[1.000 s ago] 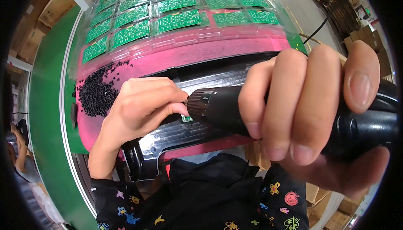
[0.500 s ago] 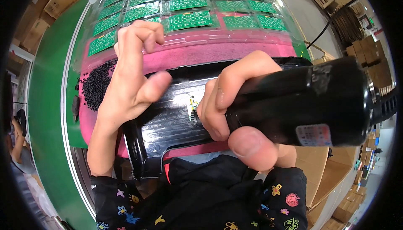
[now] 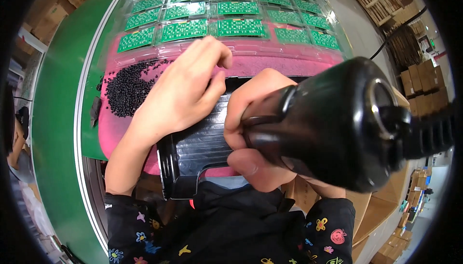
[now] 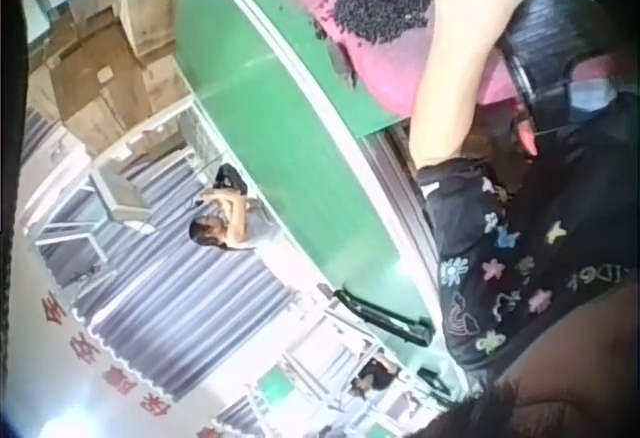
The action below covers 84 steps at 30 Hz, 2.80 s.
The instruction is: Assembling a circuit board into a plastic housing using an electric screwdriver.
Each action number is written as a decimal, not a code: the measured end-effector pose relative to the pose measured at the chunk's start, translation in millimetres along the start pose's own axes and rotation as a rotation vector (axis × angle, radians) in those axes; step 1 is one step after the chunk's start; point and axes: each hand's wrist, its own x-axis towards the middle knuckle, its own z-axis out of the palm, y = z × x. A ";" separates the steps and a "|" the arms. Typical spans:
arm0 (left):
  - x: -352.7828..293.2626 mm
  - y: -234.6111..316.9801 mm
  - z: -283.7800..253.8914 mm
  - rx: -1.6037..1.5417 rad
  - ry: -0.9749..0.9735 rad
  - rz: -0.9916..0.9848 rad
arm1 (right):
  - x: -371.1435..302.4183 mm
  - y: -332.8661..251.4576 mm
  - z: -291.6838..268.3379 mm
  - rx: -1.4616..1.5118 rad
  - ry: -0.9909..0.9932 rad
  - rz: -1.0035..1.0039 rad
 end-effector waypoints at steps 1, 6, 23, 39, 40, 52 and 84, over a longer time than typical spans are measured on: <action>2.9 -0.1 -0.2 0.042 -0.051 0.013 | 0.0 -4.3 -0.8 0.011 0.016 0.028; -4.7 -1.1 -9.2 0.235 -0.315 -0.042 | 10.1 4.6 -5.6 0.214 0.075 -0.068; 12.5 31.4 -23.5 0.311 -0.390 -0.073 | -92.5 -50.4 -166.0 -0.141 0.761 -0.089; -191.4 71.3 -147.5 0.165 1.197 -0.403 | -401.3 237.5 -400.8 -0.989 0.845 1.245; -192.4 71.1 -148.8 0.032 1.217 -0.389 | -443.2 257.3 -398.0 -0.930 0.865 1.242; -216.9 52.1 -191.4 -0.436 1.412 -0.643 | -382.4 227.8 -411.5 -1.116 0.710 1.399; -66.2 29.7 -64.9 0.116 0.359 0.024 | -577.8 243.9 -533.3 -1.484 0.719 1.081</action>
